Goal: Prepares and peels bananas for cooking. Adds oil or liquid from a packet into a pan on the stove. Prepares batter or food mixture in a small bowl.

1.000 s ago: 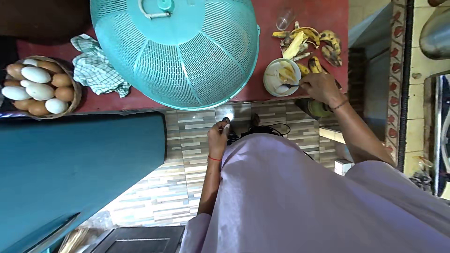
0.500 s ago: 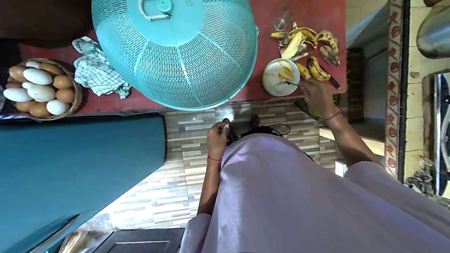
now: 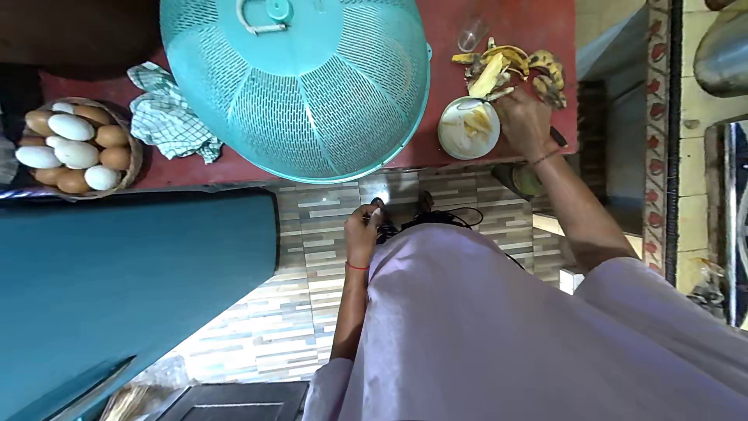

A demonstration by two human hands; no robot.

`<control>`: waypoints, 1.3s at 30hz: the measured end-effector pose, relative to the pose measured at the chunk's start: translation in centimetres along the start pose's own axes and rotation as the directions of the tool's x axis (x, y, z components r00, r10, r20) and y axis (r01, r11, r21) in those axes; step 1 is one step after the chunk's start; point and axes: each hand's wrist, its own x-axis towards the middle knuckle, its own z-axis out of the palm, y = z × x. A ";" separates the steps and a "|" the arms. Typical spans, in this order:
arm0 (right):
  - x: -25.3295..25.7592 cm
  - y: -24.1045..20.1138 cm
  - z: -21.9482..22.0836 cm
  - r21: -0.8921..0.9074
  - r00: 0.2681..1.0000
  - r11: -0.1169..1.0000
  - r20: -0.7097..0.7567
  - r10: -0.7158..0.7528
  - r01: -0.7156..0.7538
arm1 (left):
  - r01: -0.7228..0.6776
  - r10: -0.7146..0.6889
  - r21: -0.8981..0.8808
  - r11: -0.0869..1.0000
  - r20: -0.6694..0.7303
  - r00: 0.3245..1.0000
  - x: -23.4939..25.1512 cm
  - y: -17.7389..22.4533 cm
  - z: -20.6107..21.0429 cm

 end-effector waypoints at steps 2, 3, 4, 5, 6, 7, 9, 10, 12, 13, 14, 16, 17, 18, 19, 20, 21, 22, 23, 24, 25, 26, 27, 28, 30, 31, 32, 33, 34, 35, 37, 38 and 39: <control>1.3 -0.1 0.5 -0.030 0.998 1.000 0.059 -0.008 0.010 | 0.013 -0.014 -0.013 1.000 -0.005 1.000 -0.2 0.0 -0.1; 1.8 -0.3 0.8 -0.037 0.997 0.999 0.078 -0.020 0.023 | 0.020 -0.020 -0.018 1.000 -0.008 1.000 -0.3 -0.1 -0.2; 2.2 -0.6 1.2 -0.041 0.995 0.999 0.094 -0.028 0.032 | 0.027 -0.027 -0.022 0.999 -0.013 1.000 -0.4 -0.2 -0.2; 2.4 -0.9 1.5 -0.051 0.992 0.998 0.120 -0.031 0.038 | 0.029 -0.030 -0.025 0.999 -0.019 0.999 -0.5 -0.4 -0.2; 2.7 -1.0 1.8 -0.056 0.988 0.998 0.152 -0.031 0.040 | 0.031 -0.032 -0.023 0.999 -0.022 0.999 -0.6 -0.5 -0.2; 2.9 -0.9 2.0 -0.043 0.984 0.998 0.178 -0.031 0.040 | 0.033 -0.034 -0.021 0.999 -0.027 0.999 -0.7 -0.6 -0.2; 3.6 -0.1 1.8 0.030 0.973 1.000 0.232 -0.009 0.002 | 0.037 -0.038 -0.026 0.999 -0.034 0.999 -0.8 -0.6 -0.2; 3.8 0.5 1.5 0.079 0.967 0.996 0.253 0.010 -0.031 | 0.038 -0.039 -0.028 0.999 -0.037 0.999 -0.8 -0.6 -0.2; 4.1 1.6 0.8 0.186 0.966 0.978 0.255 0.047 -0.096 | 0.036 -0.037 -0.034 0.999 -0.038 0.999 -0.7 -0.6 -0.2; 4.1 2.2 0.7 0.247 0.969 0.963 0.241 0.047 -0.108 | 0.032 -0.033 -0.038 0.999 -0.040 0.999 -0.7 -0.6 -0.1; 3.9 2.6 0.5 0.292 0.972 0.950 0.232 0.045 -0.113 | 0.030 -0.031 -0.038 0.999 -0.039 0.999 -0.7 -0.6 -0.1; 3.3 2.7 -0.3 0.333 0.966 0.934 0.257 0.040 -0.127 | 0.028 -0.029 -0.034 0.999 -0.032 0.999 -0.5 -0.6 -0.1; 2.9 2.6 -0.6 0.334 0.959 0.932 0.280 0.048 -0.144 | 0.030 -0.030 -0.030 0.999 -0.029 0.999 -0.5 -0.5 -0.1; 2.5 2.4 -0.8 0.322 0.955 0.934 0.293 0.055 -0.153 | 0.031 -0.032 -0.024 0.999 -0.027 0.999 -0.4 -0.4 -0.1; 2.0 2.2 -1.0 0.303 0.952 0.941 0.300 0.056 -0.151 | 0.030 -0.031 -0.017 0.999 -0.025 0.999 -0.4 -0.3 -0.1; 1.4 2.0 -1.1 0.280 0.952 0.950 0.304 0.046 -0.135 | 0.031 -0.031 -0.015 0.999 -0.021 0.999 -0.3 -0.3 -0.1; 0.8 1.7 -1.0 0.247 0.955 0.963 0.297 0.028 -0.105 | 0.028 -0.028 -0.013 1.000 -0.018 0.999 -0.2 -0.3 -0.1; 0.2 1.4 -1.0 0.217 0.956 0.973 0.294 0.009 -0.076 | 0.022 -0.022 -0.015 1.000 -0.014 1.000 -0.2 -0.3 -0.1; -0.4 1.2 -0.9 0.194 0.959 0.980 0.283 -0.008 -0.049 | 0.016 -0.016 -0.014 1.000 -0.011 1.000 -0.1 -0.2 -0.1; -0.9 0.9 -1.0 0.180 0.962 0.983 0.271 -0.016 -0.034 | 0.010 -0.011 -0.012 1.000 -0.010 1.000 -0.1 -0.1 -0.2; -1.4 0.8 -1.1 0.170 0.967 0.985 0.253 -0.026 -0.019 | 0.009 -0.009 -0.010 1.000 -0.009 1.000 -0.1 0.0 -0.1; -1.9 0.6 -1.2 0.169 0.971 0.986 0.238 -0.033 -0.008 | 0.005 -0.006 -0.011 1.000 -0.010 1.000 -0.1 0.0 -0.1; -2.3 0.4 -1.4 0.174 0.973 0.985 0.227 -0.038 -0.002 | 0.004 -0.004 -0.014 1.000 -0.010 1.000 0.0 0.0 -0.1; -2.7 0.2 -1.5 0.177 0.973 0.984 0.228 -0.034 -0.007 | 0.003 -0.003 -0.013 1.000 -0.007 1.000 0.0 0.0 -0.1; -3.4 -0.4 -2.0 0.157 0.968 0.986 0.253 0.011 -0.052 | 0.000 0.000 -0.007 1.000 0.003 1.000 0.1 0.2 -0.2; -3.7 -0.4 -2.2 0.146 0.969 0.987 0.246 0.033 -0.071 | -0.001 0.001 -0.003 1.000 0.004 1.000 0.2 0.2 -0.2; -4.0 -0.5 -2.4 0.131 0.971 0.987 0.232 0.062 -0.094 | -0.003 0.003 0.000 1.000 0.003 1.000 0.1 0.2 -0.2; -4.2 -0.7 -2.5 0.110 0.970 0.986 0.223 0.098 -0.125 | -0.002 0.002 0.002 1.000 0.002 1.000 0.2 0.1 -0.3; -4.4 -0.7 -2.5 0.087 0.968 0.984 0.213 0.135 -0.157 | 0.001 -0.001 0.002 1.000 0.000 1.000 0.2 0.1 -0.3; -4.7 -0.8 -2.5 0.065 0.962 0.979 0.209 0.174 -0.191 | 0.008 -0.008 0.001 1.000 0.001 1.000 0.3 0.0 -0.3; -5.0 -1.4 -2.3 0.016 0.941 0.966 0.232 0.247 -0.258 | 0.012 -0.012 -0.002 1.000 0.005 1.000 0.4 -0.1 -0.3; -5.0 -1.7 -2.2 -0.003 0.925 0.957 0.255 0.281 -0.290 | 0.009 -0.009 0.000 1.000 0.005 1.000 0.4 -0.2 -0.3; -5.0 -2.1 -2.1 -0.021 0.908 0.948 0.279 0.312 -0.319 | 0.006 -0.006 -0.002 1.000 0.006 1.000 0.4 -0.2 -0.3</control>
